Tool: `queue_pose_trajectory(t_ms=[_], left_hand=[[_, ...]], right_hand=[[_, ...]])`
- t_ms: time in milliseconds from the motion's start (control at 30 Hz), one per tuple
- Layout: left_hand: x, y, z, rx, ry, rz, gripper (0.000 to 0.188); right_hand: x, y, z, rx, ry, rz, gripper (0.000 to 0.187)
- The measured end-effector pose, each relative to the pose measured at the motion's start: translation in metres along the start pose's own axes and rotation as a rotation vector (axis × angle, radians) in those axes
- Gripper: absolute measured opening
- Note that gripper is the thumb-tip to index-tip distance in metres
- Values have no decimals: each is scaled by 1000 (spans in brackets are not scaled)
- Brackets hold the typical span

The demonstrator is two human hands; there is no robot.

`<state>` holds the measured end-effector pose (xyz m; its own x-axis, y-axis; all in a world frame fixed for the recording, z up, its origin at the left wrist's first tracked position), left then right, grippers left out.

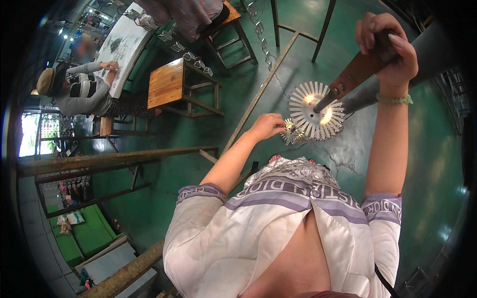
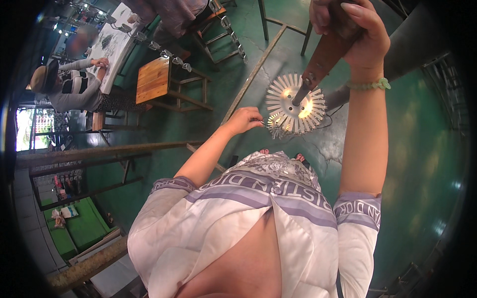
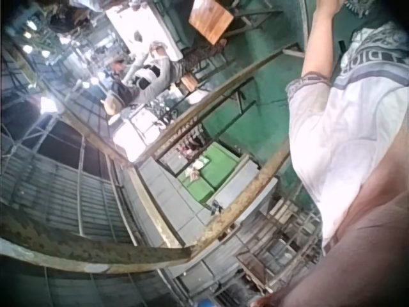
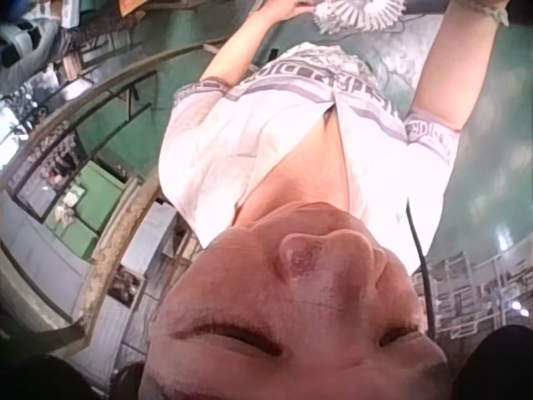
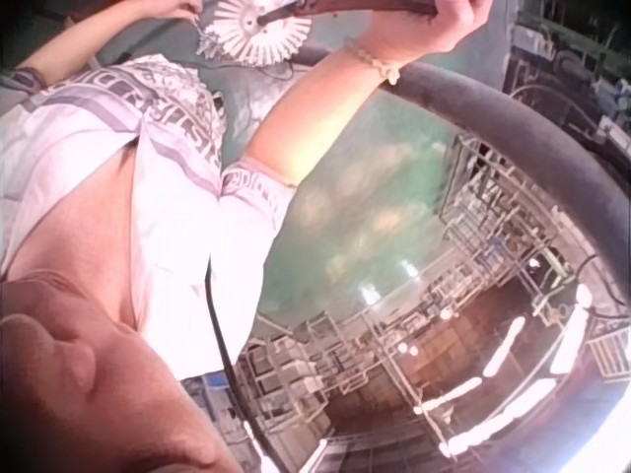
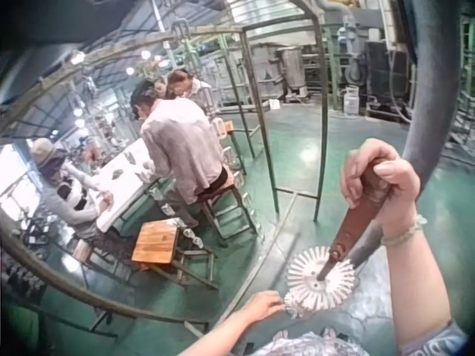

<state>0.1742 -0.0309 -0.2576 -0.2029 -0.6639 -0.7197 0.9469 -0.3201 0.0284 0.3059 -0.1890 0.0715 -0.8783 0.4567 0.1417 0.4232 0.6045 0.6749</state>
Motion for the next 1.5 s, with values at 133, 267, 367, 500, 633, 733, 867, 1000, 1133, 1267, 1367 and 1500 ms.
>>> queue_pose_trajectory(t_ms=[133,267,367,500,633,733,867,1000,1133,1267,1367,1500], left_hand=[[13,2,-1,-2,30,-28,18],[19,6,1,-14,48,-66,18],[25,9,0,-17,61,-79,17],[29,7,-5,-55,94,-92,14],[-26,8,7,-45,150,-3,15],[-152,11,46,56,282,360,10],[-352,-32,130,187,406,1045,2],[-480,-75,214,232,752,1550,14],[-551,-80,265,157,1103,1701,18],[-600,-56,269,38,954,1709,32],[-612,-44,272,-51,966,1674,34],[-629,-36,268,0,1013,1650,30]], right_hand=[[3,0,-2,-16,1,1,33],[5,-1,-3,-10,7,14,32],[7,-1,-5,-6,-4,26,32],[10,0,0,9,-19,62,32],[18,1,-6,3,-58,130,30],[20,1,-8,0,-38,170,31],[23,1,-10,0,9,186,31],[30,4,-14,-3,-1,179,29],[36,7,-14,-6,31,151,28],[33,7,-14,-2,29,164,27],[33,6,-15,-5,28,169,27],[35,7,-16,-12,33,171,26]])
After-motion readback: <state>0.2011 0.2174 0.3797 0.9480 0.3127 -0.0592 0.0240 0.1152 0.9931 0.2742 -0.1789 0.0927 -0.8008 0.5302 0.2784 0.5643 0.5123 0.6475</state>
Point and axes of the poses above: each hand's wrist, its own y-axis towards the middle knuckle, its own x-axis out of the palm, z = x × y, the point moved 9 cm from there along y, towards the middle knuckle
